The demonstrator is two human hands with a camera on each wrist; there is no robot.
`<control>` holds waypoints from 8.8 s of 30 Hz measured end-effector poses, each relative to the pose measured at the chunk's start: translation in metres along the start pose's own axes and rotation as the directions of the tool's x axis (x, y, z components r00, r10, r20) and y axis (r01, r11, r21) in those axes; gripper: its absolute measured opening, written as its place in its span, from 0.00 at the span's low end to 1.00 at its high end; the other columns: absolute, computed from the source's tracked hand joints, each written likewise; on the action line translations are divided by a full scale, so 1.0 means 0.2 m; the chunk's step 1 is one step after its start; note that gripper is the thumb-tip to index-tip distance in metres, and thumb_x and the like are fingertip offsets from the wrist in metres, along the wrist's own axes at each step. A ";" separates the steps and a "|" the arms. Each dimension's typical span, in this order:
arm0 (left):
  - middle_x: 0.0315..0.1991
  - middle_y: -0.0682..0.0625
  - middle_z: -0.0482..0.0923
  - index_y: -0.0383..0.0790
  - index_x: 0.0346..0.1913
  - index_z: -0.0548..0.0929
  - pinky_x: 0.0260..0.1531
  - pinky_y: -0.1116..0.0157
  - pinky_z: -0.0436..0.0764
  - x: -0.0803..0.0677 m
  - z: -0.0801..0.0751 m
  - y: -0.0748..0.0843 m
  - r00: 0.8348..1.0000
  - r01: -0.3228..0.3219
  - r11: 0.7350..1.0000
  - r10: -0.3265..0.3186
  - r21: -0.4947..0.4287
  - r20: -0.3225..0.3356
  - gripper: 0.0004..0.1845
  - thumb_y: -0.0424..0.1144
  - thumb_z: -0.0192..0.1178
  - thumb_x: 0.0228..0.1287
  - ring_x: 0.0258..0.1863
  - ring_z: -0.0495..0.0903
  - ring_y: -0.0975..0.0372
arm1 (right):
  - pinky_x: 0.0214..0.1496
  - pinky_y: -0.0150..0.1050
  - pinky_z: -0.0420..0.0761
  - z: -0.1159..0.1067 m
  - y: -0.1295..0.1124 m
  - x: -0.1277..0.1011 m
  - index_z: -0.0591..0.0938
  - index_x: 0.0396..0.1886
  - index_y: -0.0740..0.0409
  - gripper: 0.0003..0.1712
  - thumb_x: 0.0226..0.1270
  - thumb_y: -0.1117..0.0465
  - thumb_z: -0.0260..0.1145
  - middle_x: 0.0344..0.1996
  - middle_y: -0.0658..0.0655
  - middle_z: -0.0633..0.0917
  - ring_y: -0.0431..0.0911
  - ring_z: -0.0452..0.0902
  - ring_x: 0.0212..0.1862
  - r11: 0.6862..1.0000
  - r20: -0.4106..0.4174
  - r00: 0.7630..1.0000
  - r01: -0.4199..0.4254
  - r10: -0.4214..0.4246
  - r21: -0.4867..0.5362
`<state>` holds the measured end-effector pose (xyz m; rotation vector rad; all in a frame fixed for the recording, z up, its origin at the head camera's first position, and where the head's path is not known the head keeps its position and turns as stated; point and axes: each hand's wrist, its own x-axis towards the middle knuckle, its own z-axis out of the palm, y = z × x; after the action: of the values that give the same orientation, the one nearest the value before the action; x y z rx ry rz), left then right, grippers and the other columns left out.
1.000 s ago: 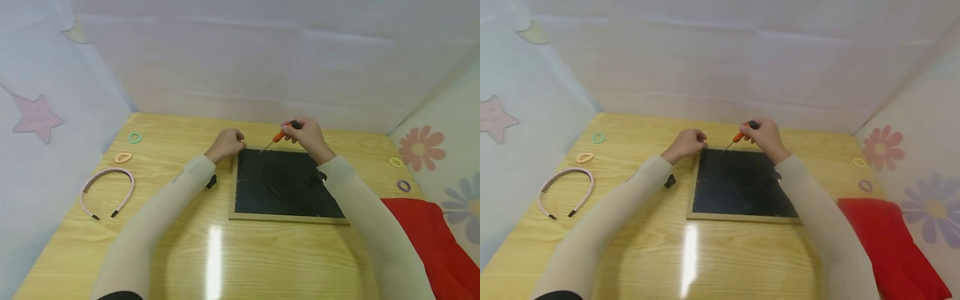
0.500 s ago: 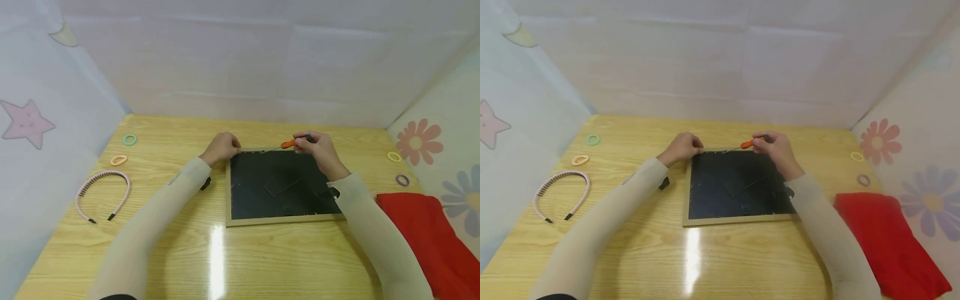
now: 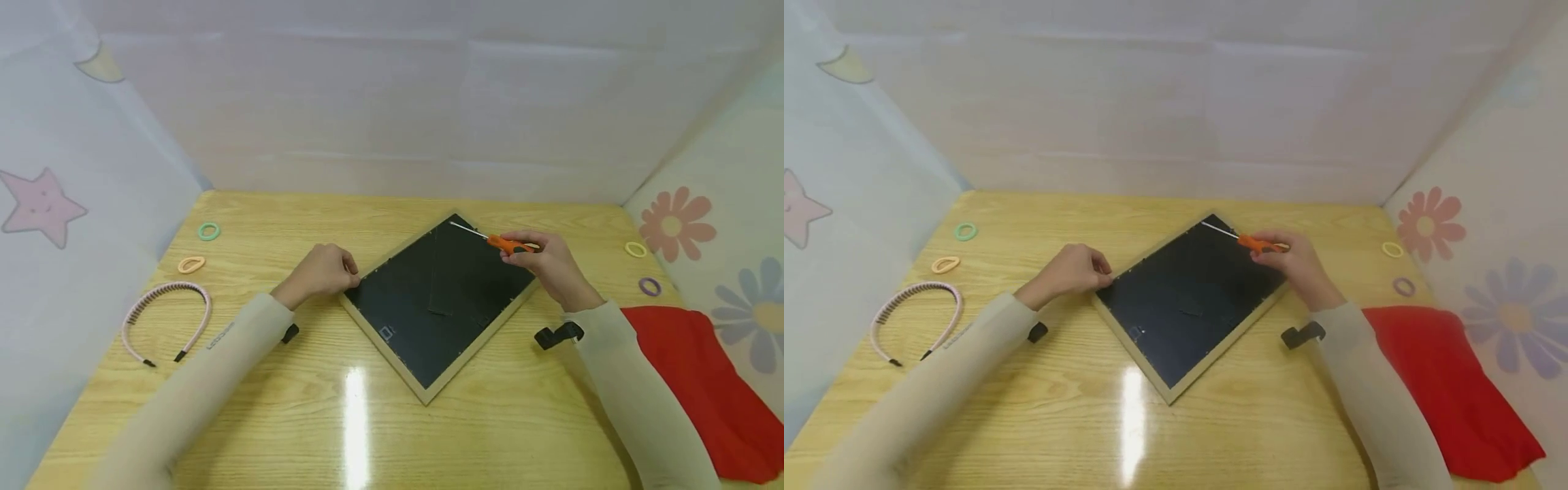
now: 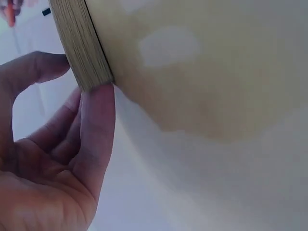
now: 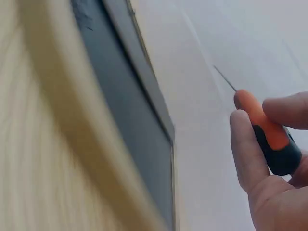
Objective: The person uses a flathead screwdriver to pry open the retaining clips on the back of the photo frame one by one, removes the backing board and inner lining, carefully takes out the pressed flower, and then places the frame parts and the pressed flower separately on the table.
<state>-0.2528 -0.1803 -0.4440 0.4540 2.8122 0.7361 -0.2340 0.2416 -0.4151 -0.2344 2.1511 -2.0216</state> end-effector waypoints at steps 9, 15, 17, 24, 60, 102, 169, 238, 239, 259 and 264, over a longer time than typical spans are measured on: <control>0.16 0.48 0.81 0.38 0.43 0.79 0.17 0.64 0.84 -0.33 0.04 0.01 0.971 0.198 0.957 -0.162 -0.211 0.176 0.13 0.40 0.67 0.60 0.14 0.81 0.59 | 0.59 0.41 0.74 -0.19 0.02 -0.01 0.77 0.69 0.52 0.26 0.76 0.51 0.63 0.61 0.49 0.78 0.36 0.72 0.53 0.900 -0.225 0.974 -0.131 0.038 -0.415; 0.18 0.42 0.83 0.32 0.47 0.72 0.18 0.58 0.88 -0.53 0.12 0.07 0.942 0.282 0.864 -0.166 -0.418 0.292 0.18 0.35 0.69 0.60 0.13 0.84 0.56 | 0.49 0.39 0.72 -0.40 0.00 -0.08 0.73 0.73 0.56 0.30 0.79 0.45 0.56 0.67 0.63 0.74 0.44 0.70 0.54 0.775 -0.281 0.955 -0.245 0.090 -0.583; 0.19 0.41 0.83 0.32 0.47 0.70 0.19 0.57 0.89 -0.58 0.13 0.09 0.936 0.287 0.836 -0.141 -0.468 0.322 0.20 0.35 0.70 0.60 0.14 0.84 0.55 | 0.49 0.44 0.72 -0.48 -0.02 -0.09 0.70 0.73 0.60 0.32 0.80 0.45 0.53 0.68 0.68 0.72 0.54 0.69 0.57 0.725 -0.262 0.957 -0.269 0.126 -0.634; 0.27 0.43 0.85 0.32 0.51 0.74 0.22 0.58 0.90 -0.53 0.13 0.06 0.954 0.279 0.817 -0.176 -0.505 0.243 0.23 0.44 0.70 0.63 0.18 0.86 0.56 | 0.49 0.61 0.79 -0.72 0.02 -0.13 0.74 0.66 0.70 0.33 0.80 0.46 0.51 0.62 0.78 0.75 0.70 0.72 0.57 0.484 -0.247 0.948 -0.314 0.198 -0.816; 0.23 0.42 0.85 0.34 0.50 0.72 0.20 0.60 0.89 -0.26 0.11 0.02 0.959 0.285 0.854 -0.254 -0.435 0.129 0.18 0.39 0.65 0.65 0.16 0.85 0.58 | 0.24 0.37 0.75 -0.78 0.15 -0.15 0.89 0.40 0.68 0.31 0.64 0.41 0.69 0.31 0.62 0.90 0.51 0.81 0.30 0.333 -0.244 0.960 -0.278 0.139 -0.901; 0.32 0.42 0.84 0.33 0.59 0.72 0.23 0.59 0.90 -0.20 0.13 0.01 0.967 0.256 0.820 -0.207 -0.512 0.151 0.21 0.37 0.65 0.68 0.18 0.85 0.58 | 0.47 0.37 0.84 0.56 0.12 -0.09 0.75 0.68 0.63 0.30 0.70 0.57 0.69 0.54 0.58 0.85 0.44 0.80 0.48 0.733 0.217 0.968 0.056 0.126 -0.678; 0.34 0.41 0.83 0.34 0.54 0.72 0.22 0.58 0.90 -0.21 0.12 0.03 0.971 0.239 0.800 -0.196 -0.550 0.137 0.17 0.36 0.65 0.70 0.18 0.86 0.56 | 0.44 0.46 0.91 0.66 0.13 -0.06 0.82 0.56 0.67 0.34 0.57 0.48 0.74 0.49 0.64 0.87 0.54 0.87 0.44 0.267 0.262 0.934 0.324 -0.243 -0.908; 0.24 0.42 0.83 0.34 0.54 0.69 0.19 0.60 0.88 -0.19 0.11 0.05 0.962 0.273 0.870 -0.239 -0.410 0.134 0.22 0.38 0.67 0.64 0.15 0.83 0.57 | 0.35 0.52 0.84 -0.05 0.00 -0.03 0.82 0.59 0.70 0.33 0.53 0.60 0.77 0.37 0.66 0.83 0.56 0.83 0.32 0.338 -0.046 0.779 0.217 -0.626 -0.916; 0.24 0.42 0.83 0.34 0.54 0.69 0.19 0.60 0.88 -0.20 0.11 0.05 0.961 0.275 0.870 -0.240 -0.410 0.135 0.22 0.38 0.67 0.64 0.15 0.83 0.57 | 0.35 0.53 0.84 -0.07 0.01 -0.02 0.82 0.59 0.70 0.33 0.54 0.60 0.77 0.38 0.66 0.83 0.56 0.83 0.33 0.346 -0.058 0.780 0.207 -0.623 -0.915; 0.24 0.43 0.84 0.34 0.52 0.69 0.18 0.60 0.88 -0.24 0.12 0.05 0.964 0.264 0.873 -0.226 -0.411 0.138 0.20 0.37 0.67 0.64 0.14 0.83 0.58 | 0.39 0.59 0.85 -0.36 0.14 0.09 0.81 0.59 0.72 0.34 0.55 0.58 0.76 0.39 0.69 0.84 0.59 0.84 0.35 0.359 -0.104 0.823 0.127 -0.558 -0.925; 0.24 0.43 0.84 0.34 0.52 0.69 0.19 0.59 0.88 -0.25 0.12 0.05 0.965 0.261 0.867 -0.220 -0.425 0.143 0.20 0.36 0.66 0.64 0.14 0.83 0.58 | 0.42 0.60 0.84 -0.38 0.17 0.10 0.79 0.62 0.71 0.35 0.58 0.58 0.75 0.42 0.68 0.83 0.59 0.82 0.38 0.369 -0.086 0.886 0.101 -0.456 -0.924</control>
<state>-0.1975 -0.1782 -0.4534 0.0513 2.4431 1.2161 -0.2713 0.3128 -0.4443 -0.4487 3.4587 -0.7005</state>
